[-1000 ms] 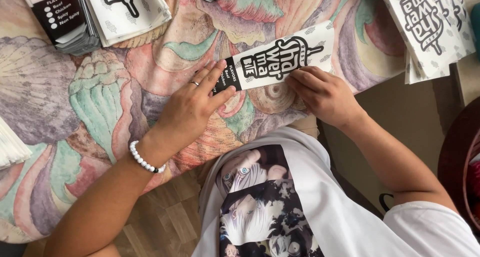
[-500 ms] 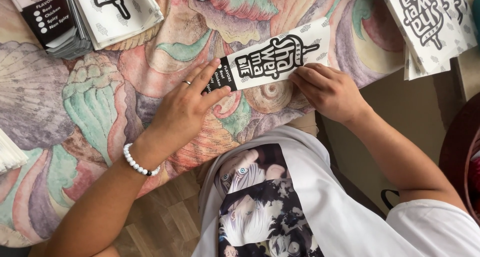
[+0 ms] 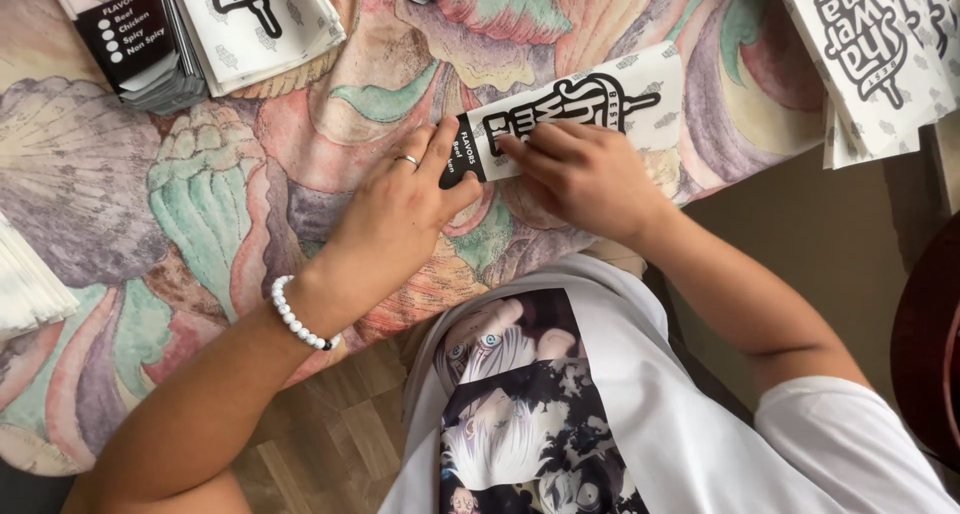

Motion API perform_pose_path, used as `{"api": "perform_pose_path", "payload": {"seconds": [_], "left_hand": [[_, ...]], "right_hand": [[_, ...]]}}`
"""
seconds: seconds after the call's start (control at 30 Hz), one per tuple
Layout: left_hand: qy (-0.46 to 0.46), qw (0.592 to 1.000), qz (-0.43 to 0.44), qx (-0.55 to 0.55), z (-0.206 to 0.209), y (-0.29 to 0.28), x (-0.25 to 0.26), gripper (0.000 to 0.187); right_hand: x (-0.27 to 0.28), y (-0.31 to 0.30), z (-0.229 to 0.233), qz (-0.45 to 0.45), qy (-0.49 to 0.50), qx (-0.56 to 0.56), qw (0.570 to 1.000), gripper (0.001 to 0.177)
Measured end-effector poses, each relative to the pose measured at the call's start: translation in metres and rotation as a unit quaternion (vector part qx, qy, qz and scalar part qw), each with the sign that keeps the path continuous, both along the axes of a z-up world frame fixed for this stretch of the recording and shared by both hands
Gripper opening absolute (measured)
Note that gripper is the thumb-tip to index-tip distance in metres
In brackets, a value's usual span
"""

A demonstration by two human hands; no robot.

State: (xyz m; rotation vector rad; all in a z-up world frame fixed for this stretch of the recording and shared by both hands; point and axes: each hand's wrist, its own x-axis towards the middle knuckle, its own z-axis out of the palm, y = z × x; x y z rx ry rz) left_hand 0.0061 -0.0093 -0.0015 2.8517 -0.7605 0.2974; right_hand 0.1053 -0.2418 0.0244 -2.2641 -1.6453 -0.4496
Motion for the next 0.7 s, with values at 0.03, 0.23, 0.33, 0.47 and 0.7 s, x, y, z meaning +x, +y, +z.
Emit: {"api": "perform_pose_path", "payload": {"seconds": [0.03,0.23,0.33,0.47,0.7], "left_hand": [[-0.001,1.0,0.006,0.017,0.002,-0.002,0.002,0.019],[0.022,1.0,0.014,0.009,0.008,-0.003,0.001,0.016],[-0.002,1.0,0.021,0.004,0.008,-0.003,0.005,0.019],[0.015,1.0,0.024,0.006,0.006,-0.003,0.003,0.023],[0.046,0.998,0.009,0.047,0.023,-0.004,0.005,0.024]], "right_hand": [[-0.002,0.012,0.002,-0.016,-0.004,-0.001,1.0,0.013],[0.002,0.044,-0.009,-0.017,-0.026,0.008,0.999,0.019],[0.011,0.044,-0.021,-0.004,-0.041,-0.008,0.999,0.018],[0.01,0.039,-0.033,-0.001,-0.046,0.001,0.999,0.024],[0.013,0.04,-0.022,-0.021,-0.059,-0.007,0.998,0.016]]}}
